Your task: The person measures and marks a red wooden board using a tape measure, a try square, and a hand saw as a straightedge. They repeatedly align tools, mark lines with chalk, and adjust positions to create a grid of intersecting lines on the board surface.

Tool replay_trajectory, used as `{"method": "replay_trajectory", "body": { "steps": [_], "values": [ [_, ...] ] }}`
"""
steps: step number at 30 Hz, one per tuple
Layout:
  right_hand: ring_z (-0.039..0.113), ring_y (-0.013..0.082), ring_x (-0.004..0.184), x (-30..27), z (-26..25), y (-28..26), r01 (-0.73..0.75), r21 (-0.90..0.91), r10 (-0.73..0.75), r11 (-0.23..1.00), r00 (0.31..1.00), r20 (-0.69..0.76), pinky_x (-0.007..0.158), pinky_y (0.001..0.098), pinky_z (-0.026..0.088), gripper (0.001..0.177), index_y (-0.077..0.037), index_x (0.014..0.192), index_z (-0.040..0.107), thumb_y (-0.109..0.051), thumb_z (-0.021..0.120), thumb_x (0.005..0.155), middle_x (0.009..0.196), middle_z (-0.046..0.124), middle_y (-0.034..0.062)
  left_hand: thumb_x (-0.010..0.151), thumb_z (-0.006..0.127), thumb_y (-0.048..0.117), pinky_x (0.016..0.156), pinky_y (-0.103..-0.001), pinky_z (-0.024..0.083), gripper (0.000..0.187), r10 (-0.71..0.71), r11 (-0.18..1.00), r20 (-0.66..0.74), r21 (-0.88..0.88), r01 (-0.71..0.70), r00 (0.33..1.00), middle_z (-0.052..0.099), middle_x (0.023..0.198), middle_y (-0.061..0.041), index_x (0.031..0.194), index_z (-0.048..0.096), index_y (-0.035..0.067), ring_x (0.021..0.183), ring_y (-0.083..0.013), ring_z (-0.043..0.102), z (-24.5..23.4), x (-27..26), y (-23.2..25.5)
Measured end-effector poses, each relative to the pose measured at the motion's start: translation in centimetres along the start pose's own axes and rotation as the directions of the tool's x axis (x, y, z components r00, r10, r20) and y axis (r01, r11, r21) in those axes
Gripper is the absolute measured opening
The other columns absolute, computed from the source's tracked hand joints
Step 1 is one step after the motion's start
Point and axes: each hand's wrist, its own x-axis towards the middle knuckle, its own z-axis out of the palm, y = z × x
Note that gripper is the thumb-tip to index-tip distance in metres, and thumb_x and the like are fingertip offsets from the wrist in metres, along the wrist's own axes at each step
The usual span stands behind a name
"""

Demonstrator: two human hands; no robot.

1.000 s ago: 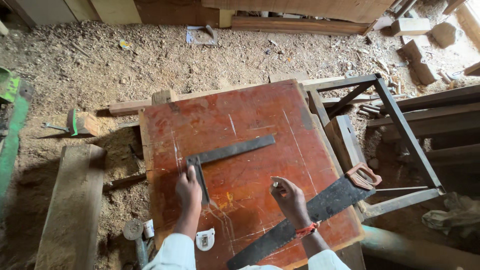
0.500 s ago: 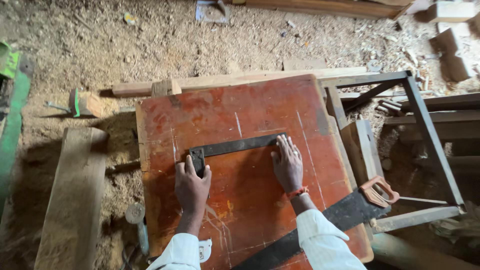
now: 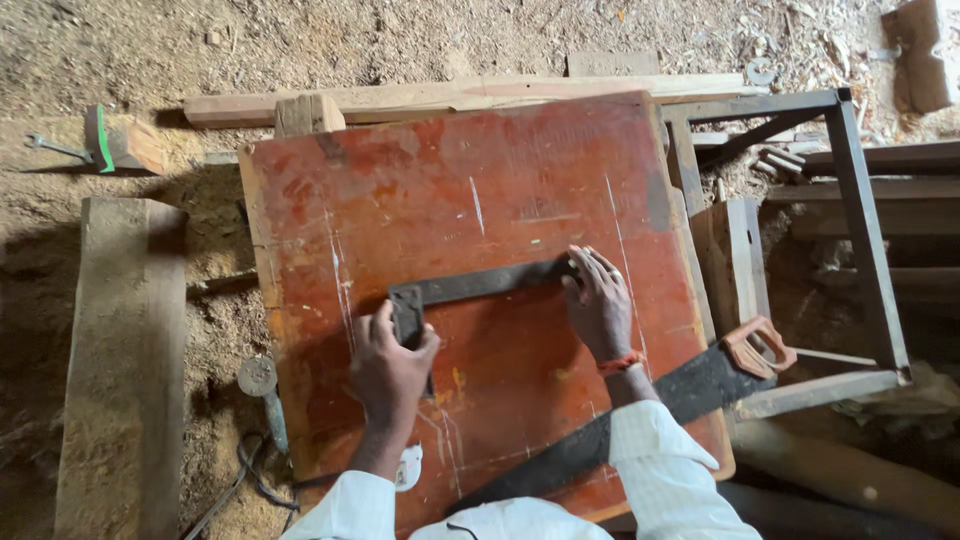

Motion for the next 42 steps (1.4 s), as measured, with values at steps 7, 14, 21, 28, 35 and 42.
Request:
{"method": "replay_trajectory", "body": {
  "steps": [7,14,21,28,35,42],
  "values": [
    [0.060,0.0277,0.130,-7.0,-5.7,1.6,-0.052,-0.071,0.058,0.996,0.995,0.080,0.107,0.0416,0.047,0.045,-0.010,0.134,0.064,-0.016,0.070,0.090,0.132,0.069,0.0111,0.074,0.083,0.036,0.066,-0.047,0.058,0.061,-0.018,0.995,0.260,-0.093,0.043,0.965,0.062,0.105,-0.017,0.120,0.055,0.006,0.084,-0.0380,0.069,-1.1,-6.5,2.6],
    [0.072,0.0226,0.105,-10.8,-6.1,1.1,-0.260,0.161,0.285,0.952,0.945,-0.158,0.090,0.0346,0.057,0.033,-0.011,0.125,0.070,-0.014,0.076,0.092,0.113,0.074,0.0119,0.091,0.074,0.050,0.068,-0.043,0.058,0.038,0.057,0.998,0.489,-0.026,-0.051,0.870,0.070,0.092,-0.009,0.101,0.066,0.013,0.081,-0.0313,0.073,-4.4,-8.6,-0.2],
    [0.070,0.0122,0.092,-14.8,-4.5,-2.2,-0.208,0.696,0.322,0.687,0.946,-0.036,0.083,0.0280,0.059,0.027,-0.003,0.126,0.070,-0.010,0.068,0.100,0.100,0.075,0.0054,0.085,0.073,0.035,0.084,-0.043,0.055,0.031,0.300,0.954,0.349,-0.091,-0.286,0.888,0.068,0.103,-0.010,0.106,0.073,0.011,0.101,-0.0313,0.067,-10.0,-11.0,-6.0],
    [0.071,0.0154,0.095,-18.6,-5.5,-6.1,-0.356,0.892,0.357,0.278,0.901,0.248,0.085,0.0310,0.057,0.034,-0.002,0.133,0.059,-0.014,0.062,0.101,0.109,0.075,0.0081,0.081,0.075,0.036,0.107,-0.047,0.043,0.057,0.332,0.941,0.343,-0.053,-0.335,0.879,0.059,0.128,-0.013,0.129,0.060,0.008,0.125,-0.0330,0.054,-12.0,-14.9,-8.8],
    [0.067,0.0098,0.087,-21.6,-5.5,-9.3,-0.417,0.899,0.395,0.136,0.855,0.336,0.081,0.0282,0.055,0.014,-0.005,0.104,0.064,-0.014,0.071,0.095,0.103,0.074,0.0058,0.078,0.080,0.035,0.114,-0.048,0.035,0.080,0.382,0.892,0.446,0.052,-0.450,0.809,0.052,0.143,-0.013,0.147,0.049,0.010,0.136,-0.0331,0.044,-10.7,-15.3,-9.1],
    [0.060,0.0083,0.075,-23.1,-6.6,-10.2,-0.463,0.865,0.407,0.191,0.839,0.360,0.069,0.0255,0.047,0.016,-0.004,0.099,0.069,-0.014,0.079,0.091,0.082,0.067,0.0009,0.085,0.077,0.037,0.116,-0.045,0.036,0.079,0.342,0.871,0.573,0.104,-0.480,0.744,0.052,0.140,-0.008,0.153,0.043,0.015,0.136,-0.0278,0.045,-9.7,-14.8,-9.4]
  ]
}}
